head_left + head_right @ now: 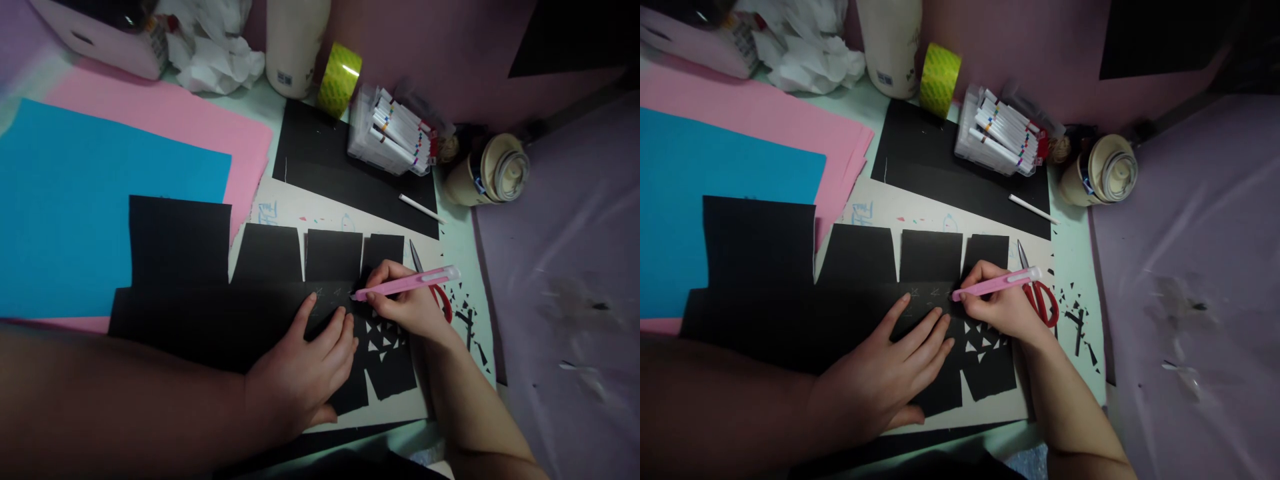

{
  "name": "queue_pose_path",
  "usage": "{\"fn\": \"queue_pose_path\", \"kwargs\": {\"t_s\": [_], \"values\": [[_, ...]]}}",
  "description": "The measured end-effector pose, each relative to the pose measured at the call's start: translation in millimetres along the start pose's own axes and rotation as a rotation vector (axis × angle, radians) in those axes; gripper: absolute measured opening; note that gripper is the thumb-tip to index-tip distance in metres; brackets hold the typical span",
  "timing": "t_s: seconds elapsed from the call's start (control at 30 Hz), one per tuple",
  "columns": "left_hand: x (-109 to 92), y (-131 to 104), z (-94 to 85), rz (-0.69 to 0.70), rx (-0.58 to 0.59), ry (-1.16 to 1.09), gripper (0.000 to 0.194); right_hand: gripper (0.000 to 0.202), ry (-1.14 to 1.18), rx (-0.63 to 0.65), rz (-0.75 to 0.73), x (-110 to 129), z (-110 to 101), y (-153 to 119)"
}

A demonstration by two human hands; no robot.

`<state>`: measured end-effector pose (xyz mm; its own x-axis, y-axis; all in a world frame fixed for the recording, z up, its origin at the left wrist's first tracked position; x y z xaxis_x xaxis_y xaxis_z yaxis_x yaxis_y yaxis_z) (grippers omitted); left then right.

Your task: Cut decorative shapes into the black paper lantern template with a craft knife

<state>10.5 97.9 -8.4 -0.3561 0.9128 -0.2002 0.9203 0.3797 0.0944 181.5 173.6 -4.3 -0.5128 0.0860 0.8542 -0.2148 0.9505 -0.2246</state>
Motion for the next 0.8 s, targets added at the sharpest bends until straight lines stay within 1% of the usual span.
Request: {"fn": "queue_pose_path", "kwargs": {"t_s": [0.2, 0.43, 0.6, 0.8], "values": [[0.0, 0.0, -0.5, -0.004, 0.007, 0.000, 0.077, 0.009, -0.001, -0.031, -0.017, 0.2, 0.0, 0.9], [-0.1, -0.7, -0.5, -0.003, -0.013, -0.006, 0.075, 0.011, -0.036, -0.077, -0.012, 1.8, -1.2, 1.7], [0.6, 0.0, -0.7, -0.003, 0.001, -0.004, 0.076, 0.010, -0.025, -0.073, -0.013, 0.1, -2.2, 0.9], [0.3, 0.3, -1.0, -0.006, -0.004, -0.002, 0.074, 0.010, 0.006, -0.027, -0.003, 0.5, -1.3, 0.0]]}}
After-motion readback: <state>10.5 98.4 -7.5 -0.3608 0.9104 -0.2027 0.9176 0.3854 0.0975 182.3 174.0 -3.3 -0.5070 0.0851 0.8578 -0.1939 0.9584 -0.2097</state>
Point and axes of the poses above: each hand's wrist, its own y-axis towards the middle knuckle, its own z-axis out of the palm, x = y × z, the point moved 5 cm from there along y, towards the middle knuckle, and after that the axes turned 4 degrees about -y, right-handed, at the moved point
